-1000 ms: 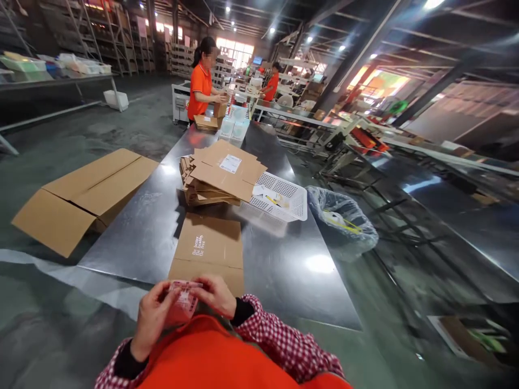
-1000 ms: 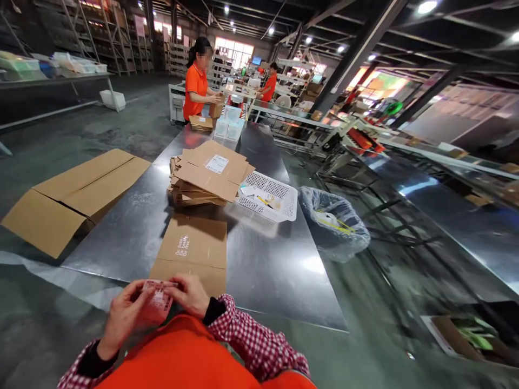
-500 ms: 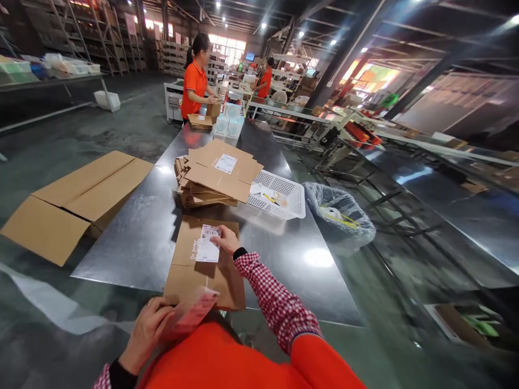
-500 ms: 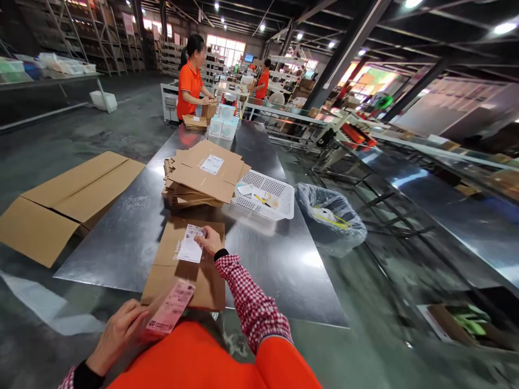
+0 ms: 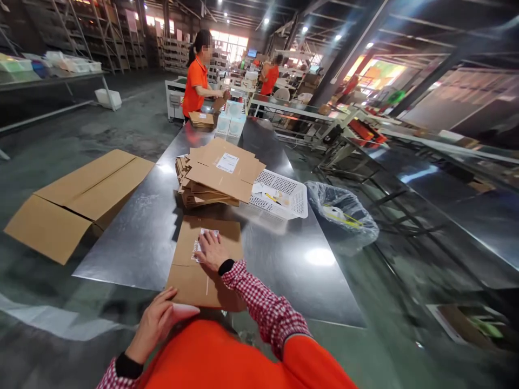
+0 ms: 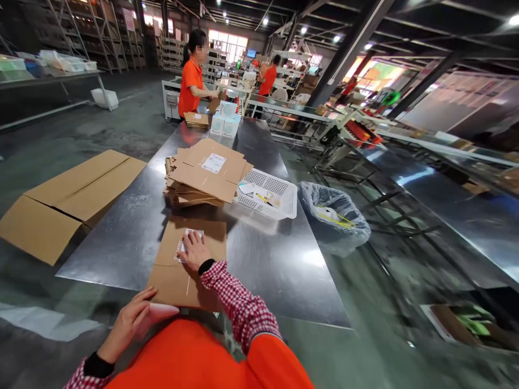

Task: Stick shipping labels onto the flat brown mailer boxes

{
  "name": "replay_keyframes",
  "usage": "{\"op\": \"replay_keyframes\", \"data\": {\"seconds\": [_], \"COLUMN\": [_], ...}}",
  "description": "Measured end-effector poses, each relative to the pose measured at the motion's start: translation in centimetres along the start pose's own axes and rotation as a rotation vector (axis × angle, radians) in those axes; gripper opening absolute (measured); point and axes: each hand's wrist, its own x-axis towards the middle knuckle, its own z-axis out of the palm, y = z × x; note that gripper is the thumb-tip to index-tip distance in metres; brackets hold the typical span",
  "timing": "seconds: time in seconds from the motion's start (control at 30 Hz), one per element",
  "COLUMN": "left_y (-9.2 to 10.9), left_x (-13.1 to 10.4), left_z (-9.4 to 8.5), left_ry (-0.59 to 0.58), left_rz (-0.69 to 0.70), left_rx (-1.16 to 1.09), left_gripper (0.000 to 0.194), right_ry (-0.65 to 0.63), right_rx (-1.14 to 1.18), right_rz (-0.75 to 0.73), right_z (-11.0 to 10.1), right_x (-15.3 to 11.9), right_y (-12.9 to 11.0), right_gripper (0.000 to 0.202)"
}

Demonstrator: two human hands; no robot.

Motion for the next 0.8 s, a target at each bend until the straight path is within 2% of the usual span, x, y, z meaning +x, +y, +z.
{"op": "replay_keyframes", "data": {"seconds": [0.03, 0.1, 0.2, 0.27, 0.33, 0.4, 0.5, 0.57, 0.63, 0.67, 0.73, 0.8], "left_y": [0.1, 0.4, 0.9, 1.3, 1.6, 1.9, 1.9, 1.8, 1.5, 1.4, 1.5, 2.0], "left_x": [0.1, 0.1, -0.3, -0.7, -1.0, -1.0, -1.1, -1.2, -1.4, -1.5, -1.4, -0.8], "left_z": [-0.2, -0.4, -0.6, -0.3, 0.1, 0.6, 0.7, 0.2, -0.8, -1.5, -3.0, -4.5], "left_ry": [0.000, -0.003, 0.013, 0.011, 0.009, 0.014, 0.027, -0.002, -0.045, -0.063, -0.059, -0.021], "left_rz": [-0.020, -0.062, -0.127, -0.161, -0.182, -0.188, -0.195, -0.202, -0.229, -0.251, -0.275, -0.257], "left_rx": [-0.009, -0.024, -0.003, 0.014, 0.012, 0.002, -0.028, -0.098, -0.200, -0.249, -0.321, -0.347], "left_gripper": [0.036, 0.036, 0.037, 0.039, 0.040, 0.041, 0.044, 0.045, 0.043, 0.042, 0.040, 0.040], "right_ry": [-0.031, -0.037, 0.105, 0.186, 0.205, 0.201, 0.264, 0.306, 0.331, 0.348, 0.427, 0.527], "right_rx": [-0.002, -0.002, 0.155, 0.356, 0.497, 0.531, 0.658, 0.900, 1.135, 1.180, 1.163, 1.117], "right_rz": [-0.042, 0.045, 0.445, 0.613, 0.637, 0.613, 0.610, 0.551, 0.462, 0.430, 0.380, 0.304], "right_z": [0.3, 0.6, 0.5, 0.6, 1.1, 1.6, 1.1, -0.2, -2.4, -3.8, -7.1, -11.0], "right_x": [0.1, 0.3, -0.6, -2.6, -5.3, -8.1, -11.7, -13.7, -15.1, -15.5, -15.0, -12.4], "right_y": [-0.1, 1.1, 4.7, 6.7, 7.5, 7.1, 5.9, 5.4, 5.3, 5.3, 5.8, 6.7], "right_gripper": [0.062, 0.058, 0.059, 0.054, 0.044, 0.037, 0.045, 0.055, 0.061, 0.062, 0.059, 0.055]}}
